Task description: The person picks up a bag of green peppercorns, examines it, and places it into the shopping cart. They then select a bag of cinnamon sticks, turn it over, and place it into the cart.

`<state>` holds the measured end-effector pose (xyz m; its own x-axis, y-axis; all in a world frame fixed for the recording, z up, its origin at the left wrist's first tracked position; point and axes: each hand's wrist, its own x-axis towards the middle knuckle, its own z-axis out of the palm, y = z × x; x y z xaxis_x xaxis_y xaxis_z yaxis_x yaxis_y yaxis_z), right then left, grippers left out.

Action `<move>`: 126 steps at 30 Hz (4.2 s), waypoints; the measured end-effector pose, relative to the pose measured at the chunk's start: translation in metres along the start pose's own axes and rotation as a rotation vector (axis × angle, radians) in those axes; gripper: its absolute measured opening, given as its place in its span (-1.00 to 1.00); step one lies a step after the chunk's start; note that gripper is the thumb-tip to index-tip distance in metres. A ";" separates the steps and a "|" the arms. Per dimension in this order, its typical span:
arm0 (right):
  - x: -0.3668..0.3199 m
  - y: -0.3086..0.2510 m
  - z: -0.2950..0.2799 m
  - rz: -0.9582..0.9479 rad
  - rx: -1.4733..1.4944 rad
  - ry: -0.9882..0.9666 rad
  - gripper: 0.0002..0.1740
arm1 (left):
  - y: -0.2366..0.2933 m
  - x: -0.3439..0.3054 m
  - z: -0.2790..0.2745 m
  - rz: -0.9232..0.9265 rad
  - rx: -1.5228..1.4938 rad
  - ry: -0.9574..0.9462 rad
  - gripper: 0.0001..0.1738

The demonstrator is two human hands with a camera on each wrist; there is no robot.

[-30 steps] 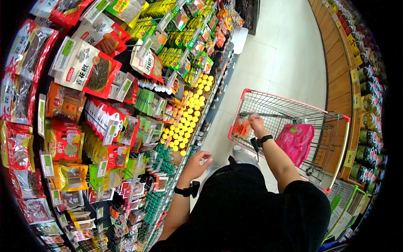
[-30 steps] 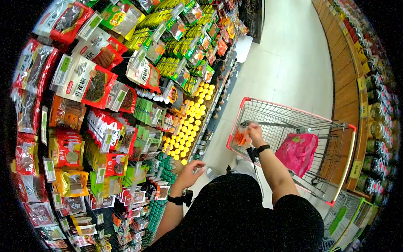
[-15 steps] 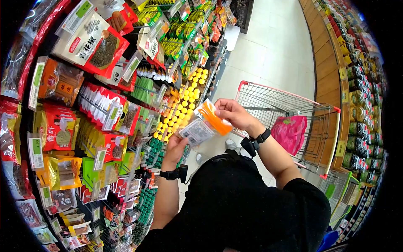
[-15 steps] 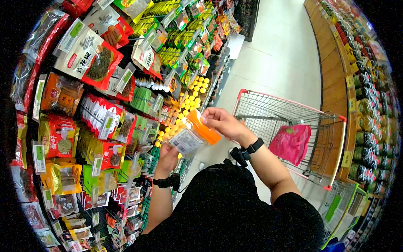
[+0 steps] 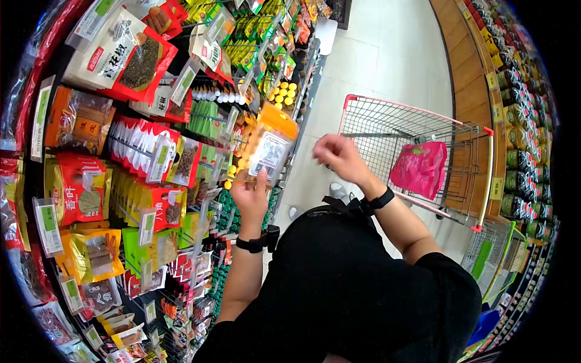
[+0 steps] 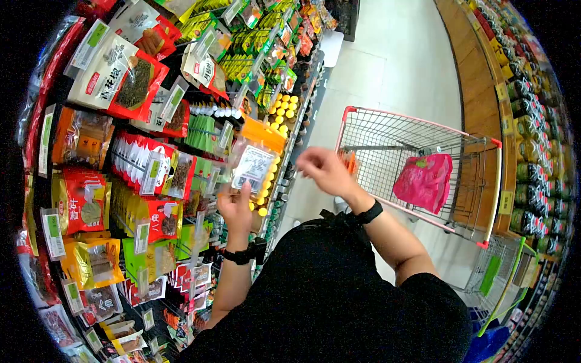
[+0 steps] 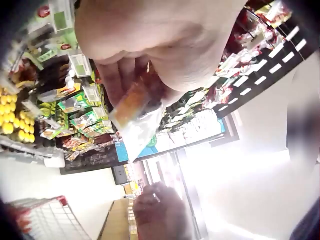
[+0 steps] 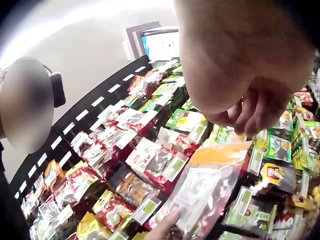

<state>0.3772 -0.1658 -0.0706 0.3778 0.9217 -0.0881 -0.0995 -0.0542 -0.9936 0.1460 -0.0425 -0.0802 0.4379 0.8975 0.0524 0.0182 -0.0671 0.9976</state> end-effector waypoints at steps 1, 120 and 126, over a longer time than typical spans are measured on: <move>-0.001 -0.004 0.007 -0.006 0.068 -0.145 -0.75 | 0.007 0.000 0.003 0.027 0.127 -0.003 -0.75; 0.131 -0.259 0.277 -1.262 -1.314 0.417 -0.13 | -0.033 -0.020 -0.172 -0.022 0.001 -0.558 -0.44; 0.125 -0.268 0.280 -1.193 -1.405 0.456 -0.29 | -0.030 -0.018 -0.180 -0.060 0.024 -0.582 -0.44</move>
<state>0.1929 0.0715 0.2042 -0.1224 0.5640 0.8166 0.9889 -0.0006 0.1486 -0.0243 0.0220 -0.1027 0.8570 0.5134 -0.0443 0.0754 -0.0400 0.9964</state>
